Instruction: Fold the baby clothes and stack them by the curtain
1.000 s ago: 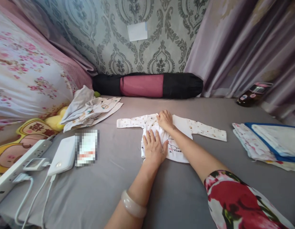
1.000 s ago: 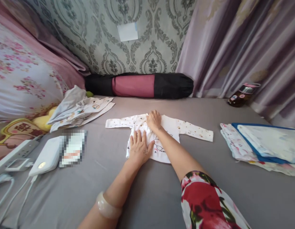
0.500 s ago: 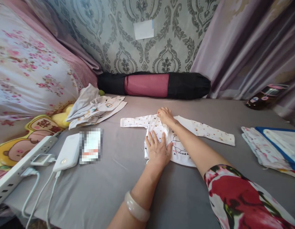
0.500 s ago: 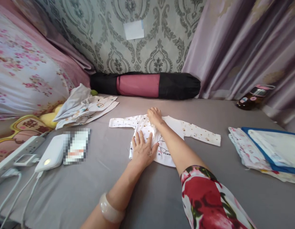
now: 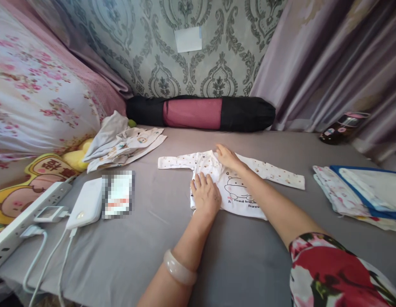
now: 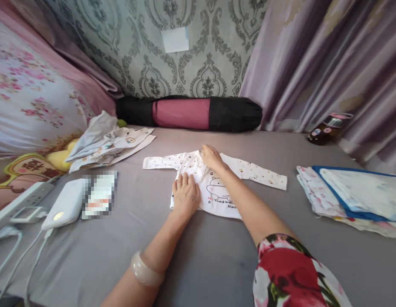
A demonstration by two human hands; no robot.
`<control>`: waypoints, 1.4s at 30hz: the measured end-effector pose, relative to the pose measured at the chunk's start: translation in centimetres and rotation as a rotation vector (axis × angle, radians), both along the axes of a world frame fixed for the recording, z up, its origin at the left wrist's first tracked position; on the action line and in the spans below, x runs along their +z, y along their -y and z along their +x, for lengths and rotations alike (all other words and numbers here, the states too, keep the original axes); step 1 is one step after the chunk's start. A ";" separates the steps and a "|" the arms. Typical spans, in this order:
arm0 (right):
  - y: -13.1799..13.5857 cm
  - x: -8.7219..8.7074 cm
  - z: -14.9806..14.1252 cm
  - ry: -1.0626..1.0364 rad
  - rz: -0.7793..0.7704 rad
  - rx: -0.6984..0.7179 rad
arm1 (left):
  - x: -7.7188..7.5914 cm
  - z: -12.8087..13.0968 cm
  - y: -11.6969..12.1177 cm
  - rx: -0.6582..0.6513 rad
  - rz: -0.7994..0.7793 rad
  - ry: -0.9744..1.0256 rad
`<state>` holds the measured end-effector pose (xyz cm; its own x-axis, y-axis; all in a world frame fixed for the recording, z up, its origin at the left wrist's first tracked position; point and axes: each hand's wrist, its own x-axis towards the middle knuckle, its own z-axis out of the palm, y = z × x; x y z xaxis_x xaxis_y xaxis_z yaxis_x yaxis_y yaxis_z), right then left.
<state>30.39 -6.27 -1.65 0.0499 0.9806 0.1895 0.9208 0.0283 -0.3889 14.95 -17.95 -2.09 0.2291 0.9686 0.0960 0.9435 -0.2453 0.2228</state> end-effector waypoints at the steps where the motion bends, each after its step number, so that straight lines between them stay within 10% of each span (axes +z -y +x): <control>1: 1.0 -0.1 -0.1 0.024 0.010 0.025 | -0.1 0.0 0.0 -0.003 0.004 -0.004; 7: 5.1 -1.3 -2.6 0.083 -0.130 0.026 | -0.2 0.0 0.1 -0.019 -0.009 -0.024; 23: 5.9 -1.0 -2.0 -0.133 -0.029 -0.017 | -0.6 -0.1 0.3 -0.251 0.157 0.126; 42: 24.1 0.1 -0.7 0.134 -0.147 0.242 | -0.9 -0.5 1.2 -0.397 0.020 -0.062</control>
